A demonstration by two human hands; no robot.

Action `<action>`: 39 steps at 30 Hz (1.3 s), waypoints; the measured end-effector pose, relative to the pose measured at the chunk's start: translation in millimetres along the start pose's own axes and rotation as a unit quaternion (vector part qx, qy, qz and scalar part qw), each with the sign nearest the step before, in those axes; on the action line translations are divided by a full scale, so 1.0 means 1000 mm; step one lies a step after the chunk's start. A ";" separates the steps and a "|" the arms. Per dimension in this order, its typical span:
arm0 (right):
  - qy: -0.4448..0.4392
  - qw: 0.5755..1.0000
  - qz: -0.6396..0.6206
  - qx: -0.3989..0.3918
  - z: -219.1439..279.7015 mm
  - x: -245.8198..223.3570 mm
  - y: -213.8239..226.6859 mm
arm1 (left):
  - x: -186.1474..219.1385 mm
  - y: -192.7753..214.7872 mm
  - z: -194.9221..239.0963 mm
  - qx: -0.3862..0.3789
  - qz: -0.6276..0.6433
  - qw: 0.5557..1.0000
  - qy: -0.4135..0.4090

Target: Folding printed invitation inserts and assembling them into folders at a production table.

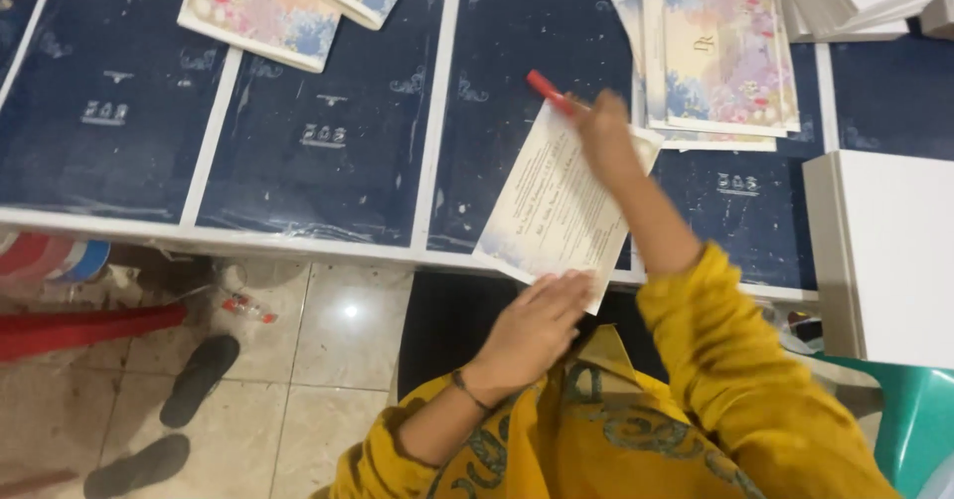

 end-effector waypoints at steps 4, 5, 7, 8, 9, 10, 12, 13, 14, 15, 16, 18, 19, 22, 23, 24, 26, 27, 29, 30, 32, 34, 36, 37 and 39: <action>-0.140 0.981 -0.121 -0.049 0.095 -0.052 0.019 | -0.043 0.039 -0.012 0.107 0.043 0.983 0.144; -0.157 0.980 -0.111 -0.050 0.123 -0.065 0.038 | -0.057 0.046 -0.014 0.150 0.004 0.965 0.213; -0.169 0.979 -0.101 -0.047 0.115 -0.067 0.058 | -0.079 0.051 -0.024 0.119 -0.002 0.958 0.262; -0.190 0.976 -0.091 -0.051 0.121 -0.072 0.070 | -0.087 0.053 -0.024 0.079 -0.004 0.946 0.314; -0.193 0.975 -0.092 -0.052 0.130 -0.052 0.091 | -0.085 0.054 -0.031 0.075 -0.004 0.947 0.314; -0.214 0.972 -0.081 -0.056 0.139 -0.031 0.113 | -0.083 0.054 -0.039 0.037 -0.003 0.938 0.345; -0.234 0.968 -0.069 -0.060 0.147 -0.012 0.146 | -0.081 0.046 -0.049 -0.001 -0.002 0.927 0.374; -0.250 0.965 -0.057 -0.062 0.144 -0.015 0.157 | -0.081 0.039 -0.050 0.008 0.007 0.923 0.386; -0.265 0.961 -0.051 -0.064 0.139 -0.021 0.164 | -0.084 0.036 -0.049 0.017 0.012 0.917 0.399; -0.263 0.961 -0.054 -0.064 0.133 -0.031 0.171 | -0.079 0.039 -0.051 0.018 0.009 0.916 0.400; -0.279 0.957 -0.045 -0.066 0.129 -0.039 0.179 | -0.075 0.039 -0.054 0.009 0.111 0.895 0.431; -0.297 0.952 -0.036 -0.073 0.132 -0.044 0.193 | -0.058 0.044 -0.055 -0.001 0.213 0.862 0.460; -0.315 0.943 -0.072 -0.077 0.140 -0.041 0.199 | -0.046 0.052 -0.055 0.028 0.261 0.850 0.457; -0.355 0.920 -0.141 -0.087 0.132 -0.050 0.226 | -0.041 0.039 -0.041 0.134 0.367 0.806 0.444; -0.384 0.902 -0.171 -0.101 0.129 -0.060 0.237 | -0.043 0.031 -0.030 0.197 0.426 0.768 0.436; -0.377 0.903 -0.178 -0.104 0.127 -0.068 0.237 | -0.041 0.030 -0.024 0.205 0.419 0.768 0.438; -0.512 0.764 -0.387 -0.063 0.126 -0.083 0.236 | -0.036 0.028 -0.013 0.267 0.462 0.724 0.437; -0.507 0.765 -0.391 -0.069 0.129 -0.075 0.226 | -0.037 0.032 -0.015 0.274 0.457 0.723 0.439; -0.504 0.698 -0.508 -0.025 0.138 -0.056 0.210 | -0.036 0.037 -0.017 0.265 0.457 0.743 0.410; -0.503 0.698 -0.509 -0.029 0.114 -0.067 0.229 | -0.036 0.043 -0.021 0.268 0.455 0.742 0.413; -0.443 0.735 -0.502 -0.108 0.065 -0.088 0.267 | -0.034 0.055 -0.029 0.250 0.470 0.765 0.362; -0.421 0.769 -0.474 -0.083 0.057 -0.062 0.265 | -0.040 0.065 -0.040 0.217 0.479 0.784 0.331; -0.397 0.801 -0.444 -0.058 0.044 -0.025 0.270 | -0.050 0.081 -0.056 0.184 0.487 0.800 0.298; -0.407 0.845 -0.345 -0.047 0.035 -0.001 0.275 | -0.056 0.092 -0.067 0.162 0.495 0.812 0.264; -0.415 0.876 -0.242 -0.040 0.022 0.040 0.276 | -0.083 0.106 -0.076 0.140 0.501 0.821 0.234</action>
Point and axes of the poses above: each hand's wrist, its own z-axis away from the middle knuckle, its own y-axis out of the back of the hand, x = y × z, the point moved 1 cm from there along -z, towards the middle knuckle, and after that the axes turned 5 degrees about x, right-handed, at the moved point
